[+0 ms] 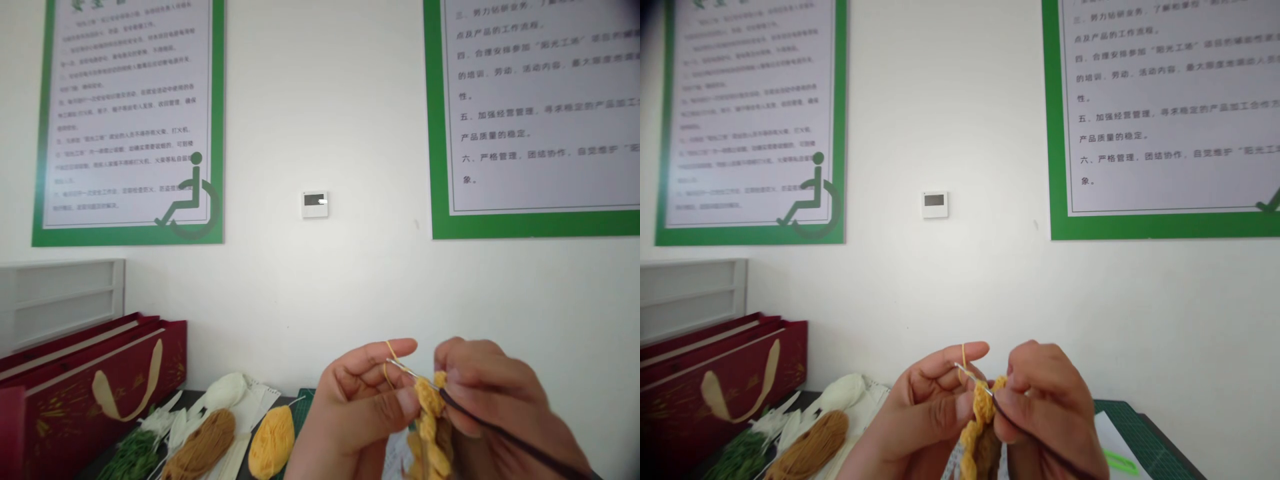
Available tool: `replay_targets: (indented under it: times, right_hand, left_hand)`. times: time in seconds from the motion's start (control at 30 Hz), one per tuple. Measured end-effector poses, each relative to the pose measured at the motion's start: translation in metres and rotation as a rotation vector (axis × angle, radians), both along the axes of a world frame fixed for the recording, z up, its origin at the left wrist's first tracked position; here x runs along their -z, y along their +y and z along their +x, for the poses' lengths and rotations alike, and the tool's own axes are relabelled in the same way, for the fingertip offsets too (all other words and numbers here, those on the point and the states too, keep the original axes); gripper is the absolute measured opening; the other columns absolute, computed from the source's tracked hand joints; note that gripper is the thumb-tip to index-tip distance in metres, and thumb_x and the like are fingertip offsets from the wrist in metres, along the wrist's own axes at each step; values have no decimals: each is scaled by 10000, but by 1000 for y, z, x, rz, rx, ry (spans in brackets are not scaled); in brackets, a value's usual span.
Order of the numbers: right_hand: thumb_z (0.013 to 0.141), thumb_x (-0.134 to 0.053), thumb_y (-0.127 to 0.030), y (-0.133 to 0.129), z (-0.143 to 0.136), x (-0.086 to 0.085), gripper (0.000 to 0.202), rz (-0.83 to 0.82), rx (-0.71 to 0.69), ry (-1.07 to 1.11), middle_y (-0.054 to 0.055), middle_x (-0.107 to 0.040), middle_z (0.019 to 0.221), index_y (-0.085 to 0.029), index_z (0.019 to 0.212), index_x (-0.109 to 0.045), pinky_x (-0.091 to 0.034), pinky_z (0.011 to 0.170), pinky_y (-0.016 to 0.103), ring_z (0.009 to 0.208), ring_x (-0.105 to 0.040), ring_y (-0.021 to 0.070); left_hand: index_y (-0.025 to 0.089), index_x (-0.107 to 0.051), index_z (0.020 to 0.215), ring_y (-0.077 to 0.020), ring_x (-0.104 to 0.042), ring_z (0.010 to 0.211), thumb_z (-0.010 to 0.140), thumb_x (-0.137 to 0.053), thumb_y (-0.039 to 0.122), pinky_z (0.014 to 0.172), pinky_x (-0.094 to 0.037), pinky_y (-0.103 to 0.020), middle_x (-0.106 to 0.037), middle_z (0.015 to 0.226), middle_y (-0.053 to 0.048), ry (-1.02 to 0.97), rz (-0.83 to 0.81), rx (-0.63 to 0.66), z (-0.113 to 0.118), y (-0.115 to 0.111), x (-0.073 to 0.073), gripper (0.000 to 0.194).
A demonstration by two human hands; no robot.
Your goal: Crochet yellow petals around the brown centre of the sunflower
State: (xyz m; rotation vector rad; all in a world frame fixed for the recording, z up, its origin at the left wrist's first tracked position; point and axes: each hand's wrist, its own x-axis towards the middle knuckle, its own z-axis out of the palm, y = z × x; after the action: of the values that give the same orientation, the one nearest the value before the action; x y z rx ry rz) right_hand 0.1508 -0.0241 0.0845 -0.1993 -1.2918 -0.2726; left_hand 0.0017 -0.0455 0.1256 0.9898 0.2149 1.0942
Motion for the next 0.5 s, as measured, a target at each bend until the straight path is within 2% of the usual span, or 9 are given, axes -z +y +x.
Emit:
replay_targets:
  times: [0.03,0.07,0.17,0.33,0.5]
  right_hand:
    - [945,-698,-265,-2,-4,-6,82,13,-108,0,19,-647,773,-302,1010,-730,-464,571,367,642,-575,187]
    - [961,-684,-271,-5,-8,-12,22,-43,-233,28,15,-637,745,-268,969,-705,-475,565,360,627,-565,178]
    - [992,-660,-317,-16,-15,-26,72,-167,-432,65,-7,-606,677,-251,964,-661,-465,514,289,593,-556,153]
    - [1024,-595,-335,-23,-10,-30,117,-250,-541,59,-28,-588,607,-246,954,-626,-487,502,247,535,-560,132]
    - [1050,-504,-332,-22,-5,-24,158,-365,-647,5,-21,-541,616,-259,965,-614,-462,467,233,528,-513,132]
  left_hand:
    - [160,-858,1032,-121,-662,720,630,-960,172,766,-509,-240,-742,800,-61,0,26,10,-2,1,0,415]
    - [160,-858,1029,-126,-663,726,636,-953,172,764,-504,-242,-738,798,-61,3,47,14,-4,1,-1,405]
    - [170,-859,1017,-147,-652,754,640,-934,159,758,-497,-260,-710,797,-54,38,88,8,-10,1,-3,385]
    - [145,-859,914,-152,-631,764,633,-898,132,762,-484,-256,-696,783,-56,76,81,20,-17,-3,-9,284]
    - [160,-837,790,-219,-629,830,613,-797,116,804,-489,-321,-712,820,-93,77,55,46,-15,-8,-10,187]
